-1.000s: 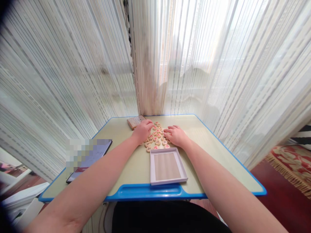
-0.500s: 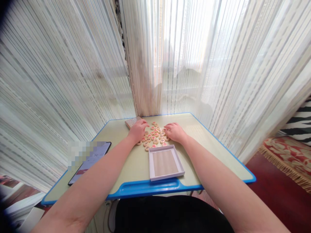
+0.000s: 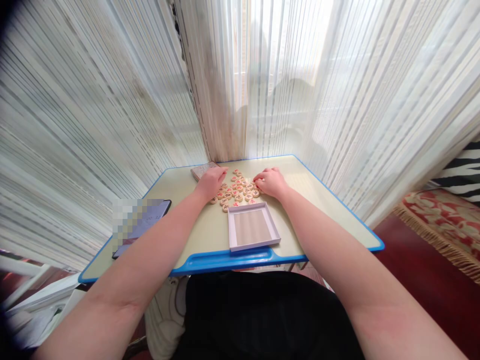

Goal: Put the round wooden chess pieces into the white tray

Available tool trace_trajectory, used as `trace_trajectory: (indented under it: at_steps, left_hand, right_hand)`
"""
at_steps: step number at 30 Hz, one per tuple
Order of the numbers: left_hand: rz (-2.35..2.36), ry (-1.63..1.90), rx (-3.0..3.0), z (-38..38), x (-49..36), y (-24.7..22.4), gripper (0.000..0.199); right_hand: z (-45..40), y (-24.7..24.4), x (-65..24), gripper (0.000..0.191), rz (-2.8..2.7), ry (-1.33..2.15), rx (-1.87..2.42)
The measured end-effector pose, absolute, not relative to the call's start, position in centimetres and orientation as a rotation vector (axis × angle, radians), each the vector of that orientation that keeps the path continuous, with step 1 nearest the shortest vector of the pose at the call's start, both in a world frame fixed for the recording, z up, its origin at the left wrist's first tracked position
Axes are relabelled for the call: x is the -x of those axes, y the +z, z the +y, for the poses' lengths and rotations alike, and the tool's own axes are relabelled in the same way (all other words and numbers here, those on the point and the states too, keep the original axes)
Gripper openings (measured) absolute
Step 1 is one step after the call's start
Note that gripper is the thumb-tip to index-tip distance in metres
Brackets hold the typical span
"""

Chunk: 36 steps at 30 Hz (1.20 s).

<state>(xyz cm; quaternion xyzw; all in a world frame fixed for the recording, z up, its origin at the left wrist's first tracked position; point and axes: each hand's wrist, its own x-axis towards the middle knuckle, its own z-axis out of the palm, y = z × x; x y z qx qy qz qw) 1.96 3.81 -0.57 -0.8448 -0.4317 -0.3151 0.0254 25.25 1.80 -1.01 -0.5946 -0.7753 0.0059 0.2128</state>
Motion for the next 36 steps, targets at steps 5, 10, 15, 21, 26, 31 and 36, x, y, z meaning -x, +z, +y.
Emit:
trace_trajectory:
  at_steps: [5,10,15,21,26,31,36]
  left_hand:
    - [-1.351,-0.903,2.642,3.5,-2.0,-0.3,0.019]
    - [-1.358,-0.906,2.624,3.3,-2.0,-0.2,0.022]
    - [-1.411,-0.936,2.615,3.3,-2.1,-0.3,0.024]
    - [-1.489,-1.005,2.589,3.2,-2.3,0.1,0.024]
    - [-1.581,-0.764,2.827,1.8,-3.0,0.9,0.035]
    - [-1.471,-0.364,3.054,0.2,-3.2,2.1,0.053]
    - [-1.453,-0.228,2.99,0.3,-3.0,2.4,0.057]
  right_hand:
    - [2.7,-1.5,-26.0,0.031,-2.091,0.018,1.704]
    - [2.7,-1.4,-25.7,0.031,-2.081,0.055,1.722]
    - [2.4,-1.1,-25.7,0.03,-2.091,0.111,1.633]
    - [2.7,-1.1,-25.8,0.031,-2.071,0.095,1.668]
    - [2.8,-1.1,-25.7,0.03,-2.064,0.058,1.728]
    - [2.6,-1.1,-25.9,0.031,-1.993,0.057,1.842]
    - [2.1,-0.6,-25.7,0.033,-2.002,0.114,1.881]
